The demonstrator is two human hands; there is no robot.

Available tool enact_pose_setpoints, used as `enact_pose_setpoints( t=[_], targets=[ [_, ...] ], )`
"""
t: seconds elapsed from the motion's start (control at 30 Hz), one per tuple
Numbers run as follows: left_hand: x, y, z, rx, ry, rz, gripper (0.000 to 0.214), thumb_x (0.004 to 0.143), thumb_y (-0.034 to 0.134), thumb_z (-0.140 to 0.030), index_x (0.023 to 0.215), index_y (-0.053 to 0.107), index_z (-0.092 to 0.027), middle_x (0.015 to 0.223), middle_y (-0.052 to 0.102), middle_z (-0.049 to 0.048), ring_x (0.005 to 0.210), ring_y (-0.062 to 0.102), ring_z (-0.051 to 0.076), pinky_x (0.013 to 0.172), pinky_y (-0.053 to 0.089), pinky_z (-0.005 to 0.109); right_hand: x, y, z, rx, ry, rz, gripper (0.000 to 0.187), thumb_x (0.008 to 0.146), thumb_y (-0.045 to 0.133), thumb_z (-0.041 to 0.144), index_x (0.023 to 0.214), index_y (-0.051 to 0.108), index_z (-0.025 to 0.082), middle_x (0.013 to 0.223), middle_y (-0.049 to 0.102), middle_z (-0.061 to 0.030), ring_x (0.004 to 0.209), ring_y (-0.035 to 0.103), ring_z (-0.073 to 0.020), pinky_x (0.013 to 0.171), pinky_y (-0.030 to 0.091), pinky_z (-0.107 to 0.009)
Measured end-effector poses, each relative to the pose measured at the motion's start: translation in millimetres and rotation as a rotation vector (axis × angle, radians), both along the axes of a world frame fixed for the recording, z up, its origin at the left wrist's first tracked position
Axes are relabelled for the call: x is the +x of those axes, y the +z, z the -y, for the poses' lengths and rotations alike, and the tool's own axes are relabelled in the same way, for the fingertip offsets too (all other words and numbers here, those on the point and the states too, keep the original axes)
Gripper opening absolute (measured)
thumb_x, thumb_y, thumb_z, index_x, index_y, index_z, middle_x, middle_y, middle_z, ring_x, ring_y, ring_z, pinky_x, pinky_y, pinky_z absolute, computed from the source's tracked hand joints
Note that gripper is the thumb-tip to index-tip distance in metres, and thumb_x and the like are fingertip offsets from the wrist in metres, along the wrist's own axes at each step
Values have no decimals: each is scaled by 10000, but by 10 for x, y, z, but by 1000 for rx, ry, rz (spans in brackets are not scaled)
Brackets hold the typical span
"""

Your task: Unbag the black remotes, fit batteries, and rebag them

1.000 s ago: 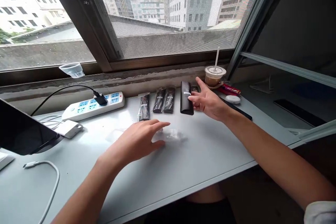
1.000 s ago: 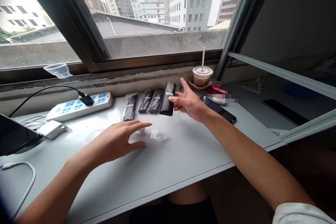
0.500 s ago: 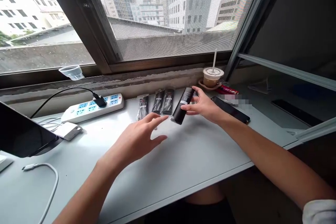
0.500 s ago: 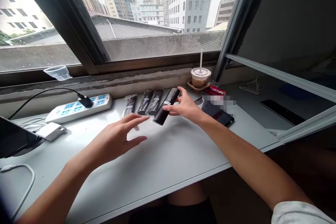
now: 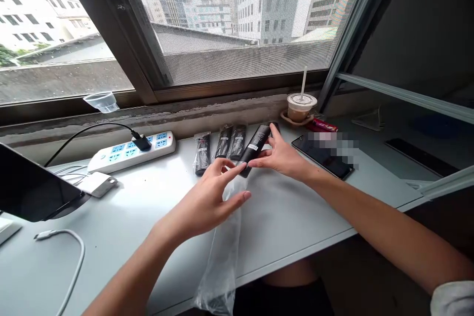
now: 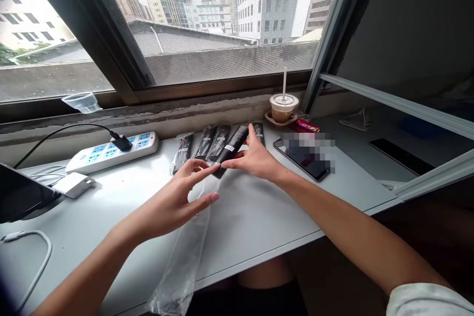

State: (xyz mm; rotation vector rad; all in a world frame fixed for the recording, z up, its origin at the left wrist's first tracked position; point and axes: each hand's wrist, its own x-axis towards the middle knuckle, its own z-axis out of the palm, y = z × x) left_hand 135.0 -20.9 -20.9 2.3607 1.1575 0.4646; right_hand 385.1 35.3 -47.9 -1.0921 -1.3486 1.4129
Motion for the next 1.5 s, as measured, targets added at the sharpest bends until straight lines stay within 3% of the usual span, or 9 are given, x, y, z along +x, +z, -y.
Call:
enact_pose_setpoints(
  t=[0.2,0.4,0.5,0.6,0.93,1.07,1.2,1.3,1.5],
  targets=[
    [40,17,-39,-88,94,189,536,1028,583,-567,1492,604,-299,1404,592,126,933,687,199,746,609,346,-26,15,33,17,50,-57,1590,673,994,268,1681,-232,363,1719,309,-230,1078,758,-249,921,661,-413],
    [-22,-55,-235,-327,342,362,547,985,611,-635,1320,727,-220,1046,759,84,916,679,227,738,514,336,25,-27,-10,36,143,-94,1419,736,962,259,1719,-61,305,1558,546,-190,1073,753,-232,1018,609,-453],
    [-61,-110,-301,-472,334,448,529,951,663,-642,1243,769,-213,1081,772,87,939,677,215,708,478,309,22,-46,-22,68,206,-99,1259,766,945,271,1700,101,238,1270,734,-129,1069,749,-236,1030,586,-449],
    [-70,-133,-313,-545,292,491,493,914,729,-620,1185,794,-214,1091,781,91,940,684,207,724,475,313,2,-38,-12,107,255,-110,1020,809,908,268,1618,288,236,1054,790,-61,1004,761,-230,997,584,-439],
    [-39,-210,-321,-740,262,713,471,838,881,-463,1222,772,-213,1142,788,96,1036,718,213,863,510,335,-34,-50,24,128,289,-113,713,924,795,284,1520,409,215,1040,815,-65,965,764,-206,932,557,-364],
    [-22,-239,-320,-742,298,783,451,788,930,-425,1154,785,-205,1053,789,69,941,702,171,877,514,322,-38,-56,32,173,299,-54,565,968,739,351,1454,476,238,1012,796,-43,920,740,-203,861,538,-346],
    [23,-184,-302,-673,341,814,463,748,952,-425,1116,795,-192,1000,779,57,880,673,154,875,525,324,-28,-9,47,257,285,134,252,985,686,422,1104,689,200,1021,747,-45,936,677,-198,841,493,-326],
    [71,-143,-283,-574,363,809,467,744,944,-442,1104,794,-186,939,773,55,873,673,171,856,535,335,-14,39,73,284,386,324,320,998,641,481,917,720,181,923,707,-38,867,621,-190,785,457,-319],
    [103,-183,-253,-521,330,780,474,787,894,-499,1114,751,-187,966,761,62,918,719,209,842,579,361,14,58,97,199,416,412,301,977,672,496,949,662,196,769,678,-2,690,596,-157,604,410,-276]
  ],
)
